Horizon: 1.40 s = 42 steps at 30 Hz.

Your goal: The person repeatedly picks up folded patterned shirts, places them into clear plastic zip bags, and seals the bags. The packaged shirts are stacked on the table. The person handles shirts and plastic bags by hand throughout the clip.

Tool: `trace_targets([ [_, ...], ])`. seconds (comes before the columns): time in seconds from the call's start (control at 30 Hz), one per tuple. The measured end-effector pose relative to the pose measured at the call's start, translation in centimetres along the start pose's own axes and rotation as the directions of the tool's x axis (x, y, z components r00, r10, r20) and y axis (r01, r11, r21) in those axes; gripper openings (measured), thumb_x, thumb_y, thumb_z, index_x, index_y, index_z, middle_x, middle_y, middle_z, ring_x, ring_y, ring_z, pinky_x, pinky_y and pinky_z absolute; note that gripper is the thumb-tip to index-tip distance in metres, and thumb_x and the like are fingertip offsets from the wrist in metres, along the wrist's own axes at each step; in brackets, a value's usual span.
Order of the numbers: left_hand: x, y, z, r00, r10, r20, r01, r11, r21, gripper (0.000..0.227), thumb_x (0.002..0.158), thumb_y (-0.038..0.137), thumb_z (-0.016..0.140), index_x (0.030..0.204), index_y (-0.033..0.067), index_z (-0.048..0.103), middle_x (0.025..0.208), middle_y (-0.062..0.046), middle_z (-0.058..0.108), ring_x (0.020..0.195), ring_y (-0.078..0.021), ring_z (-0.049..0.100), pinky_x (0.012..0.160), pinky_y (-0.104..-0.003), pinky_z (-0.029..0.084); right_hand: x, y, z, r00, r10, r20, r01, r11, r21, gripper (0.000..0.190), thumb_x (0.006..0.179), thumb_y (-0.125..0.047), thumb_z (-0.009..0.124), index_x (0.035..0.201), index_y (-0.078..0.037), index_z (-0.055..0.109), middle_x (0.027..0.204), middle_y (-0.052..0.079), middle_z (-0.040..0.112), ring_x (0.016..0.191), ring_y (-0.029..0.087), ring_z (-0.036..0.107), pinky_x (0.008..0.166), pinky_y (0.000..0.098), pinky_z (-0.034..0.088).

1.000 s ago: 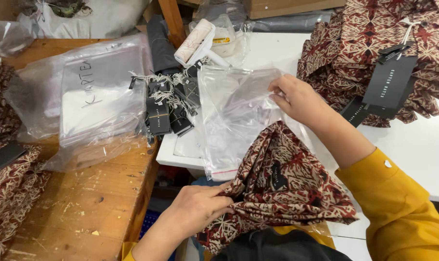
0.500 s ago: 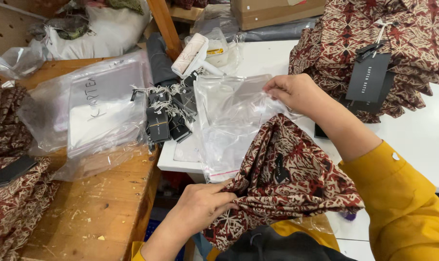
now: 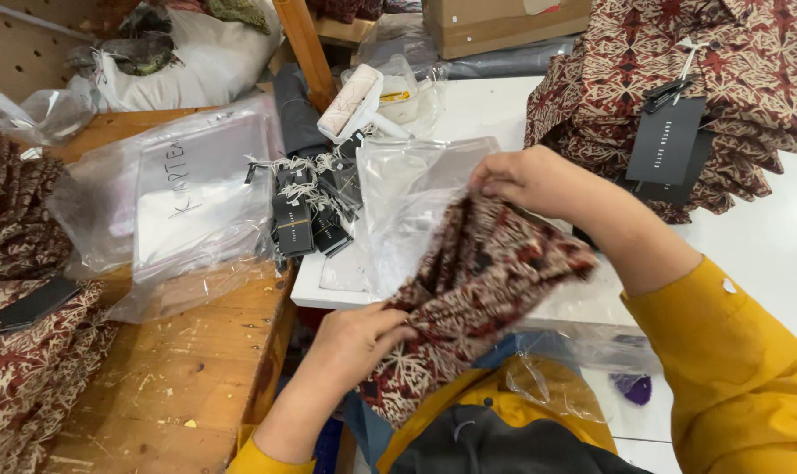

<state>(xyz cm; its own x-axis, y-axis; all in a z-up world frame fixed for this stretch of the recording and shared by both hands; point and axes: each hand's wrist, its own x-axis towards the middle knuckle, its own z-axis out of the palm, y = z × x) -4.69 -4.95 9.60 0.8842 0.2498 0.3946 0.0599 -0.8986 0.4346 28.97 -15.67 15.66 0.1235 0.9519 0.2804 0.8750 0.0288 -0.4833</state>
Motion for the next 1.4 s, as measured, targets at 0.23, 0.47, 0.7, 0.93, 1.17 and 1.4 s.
trace_targets([
  [0.23, 1.5, 0.2, 0.8, 0.976, -0.216, -0.001, 0.206, 0.931, 0.303, 0.023, 0.093, 0.032, 0.068, 0.086, 0.0106, 0.067, 0.090, -0.012, 0.070, 0.074, -0.0399, 0.068, 0.061, -0.051, 0.053, -2.7, -6.5, 1.5, 0.990, -0.030, -0.141, -0.018, 0.944, -0.329, 0.027, 0.093, -0.011, 0.062, 0.117, -0.017, 0.074, 0.102, 0.012, 0.077, 0.092, 0.029, 0.074, 0.083, 0.0393, 0.058],
  [0.47, 0.4, -0.3, 1.3, 0.981, -0.146, -0.128, 0.179, 0.936, 0.302, 0.019, 0.092, 0.029, 0.070, 0.087, 0.0103, 0.068, 0.101, -0.014, 0.072, 0.074, -0.0375, 0.070, 0.060, -0.047, 0.055, -3.5, -7.3, 3.2, 0.745, -0.549, -0.378, 0.340, 0.801, -0.493, 0.024, 0.094, 0.002, 0.060, 0.116, -0.001, 0.069, 0.123, 0.017, 0.072, 0.114, 0.032, 0.070, 0.099, 0.0404, 0.057],
  [0.7, -2.2, -1.5, 1.4, 0.981, 0.161, -0.113, -0.140, 0.975, 0.173, 0.017, 0.085, 0.026, 0.076, 0.095, 0.0136, 0.071, 0.112, -0.009, 0.074, 0.080, -0.0302, 0.072, 0.064, -0.039, 0.057, -2.8, 1.0, 2.1, 0.961, -0.129, -0.243, 0.058, 0.958, -0.281, 0.027, 0.088, -0.002, 0.067, 0.112, -0.011, 0.077, 0.100, 0.015, 0.075, 0.096, 0.035, 0.069, 0.091, 0.0444, 0.055],
  [0.93, -1.8, -3.4, 1.1, 0.985, -0.009, -0.174, 0.057, 0.960, 0.275, 0.016, 0.082, 0.027, 0.079, 0.090, 0.0155, 0.072, 0.103, -0.006, 0.074, 0.074, -0.0299, 0.070, 0.060, -0.041, 0.055, -3.0, 0.7, 1.2, 0.962, -0.127, -0.242, 0.034, 0.935, -0.353, 0.035, 0.084, 0.000, 0.062, 0.116, -0.010, 0.074, 0.107, 0.014, 0.074, 0.100, 0.036, 0.070, 0.088, 0.0450, 0.055],
  [1.17, -3.5, -1.7, 1.9, 0.992, 0.122, -0.030, -0.116, 0.980, 0.160, 0.016, 0.082, 0.027, 0.079, 0.091, 0.0156, 0.072, 0.111, -0.005, 0.075, 0.077, -0.0278, 0.072, 0.060, -0.039, 0.056, -3.4, 2.2, 5.0, 0.890, 0.228, -0.394, -0.378, 0.852, -0.361, 0.023, 0.089, -0.013, 0.066, 0.111, -0.007, 0.069, 0.105, 0.017, 0.067, 0.094, 0.038, 0.068, 0.077, 0.0488, 0.054],
  [1.4, -3.9, -0.5, 2.2, 0.982, 0.177, -0.063, -0.175, 0.984, 0.046, 0.018, 0.081, 0.021, 0.081, 0.094, 0.0123, 0.072, 0.113, -0.006, 0.075, 0.082, -0.0277, 0.073, 0.066, -0.036, 0.058, -3.0, -1.0, 3.8, 0.784, 0.074, -0.616, -0.183, 0.976, -0.115, 0.014, 0.098, 0.000, 0.065, 0.110, -0.004, 0.070, 0.107, 0.016, 0.067, 0.094, 0.035, 0.068, 0.082, 0.0421, 0.054],
])
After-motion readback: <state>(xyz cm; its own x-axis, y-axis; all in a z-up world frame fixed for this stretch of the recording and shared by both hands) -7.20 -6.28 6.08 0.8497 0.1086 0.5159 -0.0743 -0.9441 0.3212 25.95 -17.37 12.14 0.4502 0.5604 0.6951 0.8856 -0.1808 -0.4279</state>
